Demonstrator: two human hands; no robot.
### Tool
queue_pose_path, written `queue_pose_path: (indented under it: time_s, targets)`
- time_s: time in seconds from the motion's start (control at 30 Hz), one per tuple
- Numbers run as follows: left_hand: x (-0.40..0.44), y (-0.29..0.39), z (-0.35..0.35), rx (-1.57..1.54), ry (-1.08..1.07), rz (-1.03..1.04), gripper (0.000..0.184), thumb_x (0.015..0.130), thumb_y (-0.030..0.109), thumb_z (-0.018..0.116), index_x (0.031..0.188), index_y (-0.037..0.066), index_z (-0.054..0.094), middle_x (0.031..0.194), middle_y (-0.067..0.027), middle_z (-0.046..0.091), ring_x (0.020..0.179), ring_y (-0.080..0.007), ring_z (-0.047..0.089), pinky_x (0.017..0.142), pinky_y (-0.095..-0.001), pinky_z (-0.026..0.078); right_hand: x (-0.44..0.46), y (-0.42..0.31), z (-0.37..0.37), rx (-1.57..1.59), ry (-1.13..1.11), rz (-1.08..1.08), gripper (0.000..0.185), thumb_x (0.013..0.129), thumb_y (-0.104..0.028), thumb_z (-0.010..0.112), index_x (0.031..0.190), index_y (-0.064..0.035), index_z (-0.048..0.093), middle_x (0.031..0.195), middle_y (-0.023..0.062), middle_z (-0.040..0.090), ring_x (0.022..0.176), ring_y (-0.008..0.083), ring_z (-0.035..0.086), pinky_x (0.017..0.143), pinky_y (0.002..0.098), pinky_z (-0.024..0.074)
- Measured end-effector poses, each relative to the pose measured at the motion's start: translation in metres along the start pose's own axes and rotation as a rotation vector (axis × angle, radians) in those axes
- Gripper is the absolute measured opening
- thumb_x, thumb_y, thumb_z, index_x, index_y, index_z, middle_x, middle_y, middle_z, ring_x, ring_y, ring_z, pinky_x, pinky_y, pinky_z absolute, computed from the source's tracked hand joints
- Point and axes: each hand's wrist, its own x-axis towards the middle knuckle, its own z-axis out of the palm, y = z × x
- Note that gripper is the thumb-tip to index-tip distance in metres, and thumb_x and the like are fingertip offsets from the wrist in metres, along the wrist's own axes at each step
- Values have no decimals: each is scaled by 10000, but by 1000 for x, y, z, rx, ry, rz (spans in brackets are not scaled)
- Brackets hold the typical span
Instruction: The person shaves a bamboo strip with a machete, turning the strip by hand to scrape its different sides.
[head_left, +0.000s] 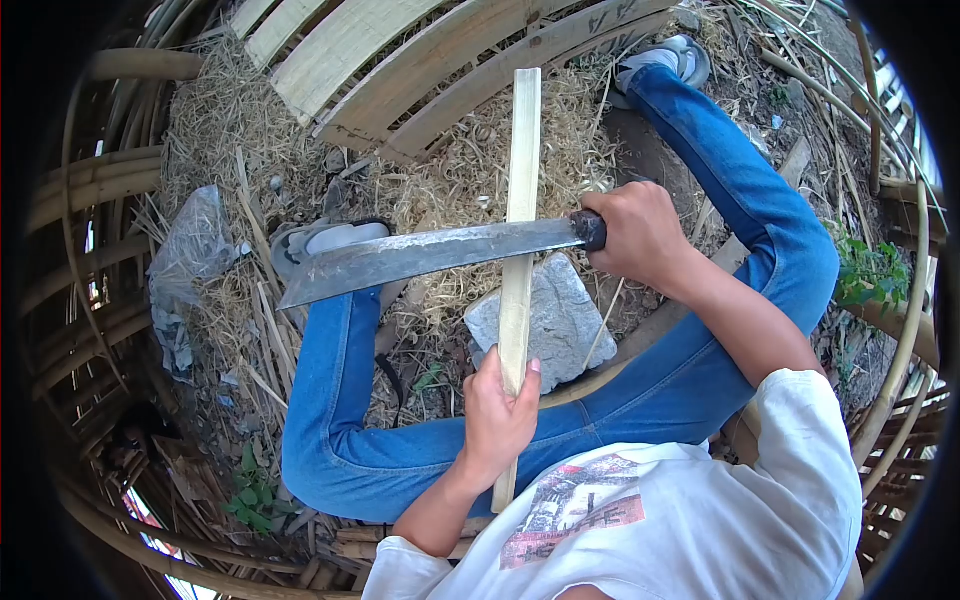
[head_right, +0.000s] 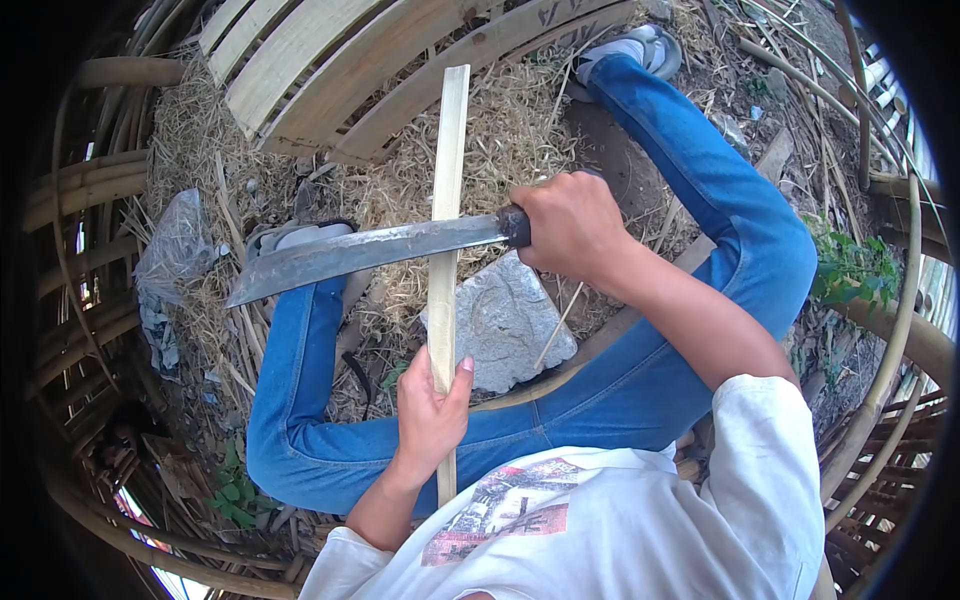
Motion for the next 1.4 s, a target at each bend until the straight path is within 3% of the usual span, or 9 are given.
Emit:
queue_pose_path:
  time_s: [0.27, 0.37, 0.47, 0.57, 0.67, 0.8, 0.9, 1.2, 1.4]
  targets:
    - [-2, 21, -11, 70, -52, -24, 77, 942, 35, 646, 951, -14, 587, 638, 17, 529, 545, -21, 424, 462, -244, 334, 3, 4, 6, 25, 133, -53, 113, 692, -189, 734, 714, -104, 663, 609, 120, 642, 593, 346, 662, 589, 459, 527]
    - [-2, 14, -11, 73, -32, 44, 98, 935, 44, 632, 915, -17, 557, 566, -64, 536, 438, -94, 507, 420, -287, 367, 2, 7, 8, -13, 126, -62, 97, 708, -192, 732, 741, -111, 689, 609, 113, 643, 591, 334, 663, 585, 450, 527]
    - [-5, 18, -12, 71, -30, 20, 106, 934, 51, 636, 912, -17, 558, 565, -73, 540, 444, -111, 529, 430, -297, 381, 6, 14, 4, -30, 196, -49, 83, 713, -179, 718, 743, -107, 690, 602, 123, 634, 595, 339, 661, 595, 454, 530]
    - [-10, 11, -13, 118, -90, 33, 112, 934, 60, 646, 914, -15, 564, 578, -87, 552, 467, -125, 551, 453, -313, 404, 19, 45, -13, -29, 245, 191, 88, 712, -146, 678, 765, -82, 707, 630, 172, 640, 646, 380, 667, 640, 477, 537]
    - [-6, 16, -11, 101, -100, 18, 111, 934, 67, 655, 922, -11, 576, 596, -99, 565, 484, -133, 560, 476, -324, 420, 13, 54, -18, -46, 200, 200, 127, 707, -140, 678, 807, -90, 739, 648, 182, 649, 674, 389, 673, 657, 479, 544]
    - [-3, 17, -15, 117, -79, -42, 114, 935, 68, 657, 945, -15, 579, 607, -98, 568, 485, -127, 547, 479, -320, 418, 4, 9, -3, 90, 70, 47, 95, 631, -147, 692, 702, -91, 665, 613, 152, 629, 641, 377, 665, 652, 491, 538]
    - [-3, 12, -14, 111, -75, -19, 108, 937, 62, 648, 957, -17, 577, 605, -85, 562, 477, -110, 529, 463, -311, 405, 8, 0, 0, 13, 14, 23, 118, 605, -152, 699, 706, -102, 665, 613, 137, 633, 635, 370, 668, 644, 484, 536]
    - [-5, 9, -16, 33, -142, -55, 112, 933, 44, 629, 994, -29, 569, 631, -63, 570, 497, -74, 512, 452, -295, 402, 5, 10, 2, -44, 76, -3, 132, 612, -164, 725, 721, -114, 669, 626, 108, 649, 641, 349, 674, 634, 470, 534]
    - [-4, 11, -17, 43, -142, -22, 119, 929, 38, 628, 1015, -28, 579, 642, -61, 579, 518, -73, 521, 462, -289, 412, 5, 16, 3, -14, 131, -24, 187, 592, -147, 753, 757, -100, 679, 636, 133, 639, 621, 366, 645, 598, 472, 497]
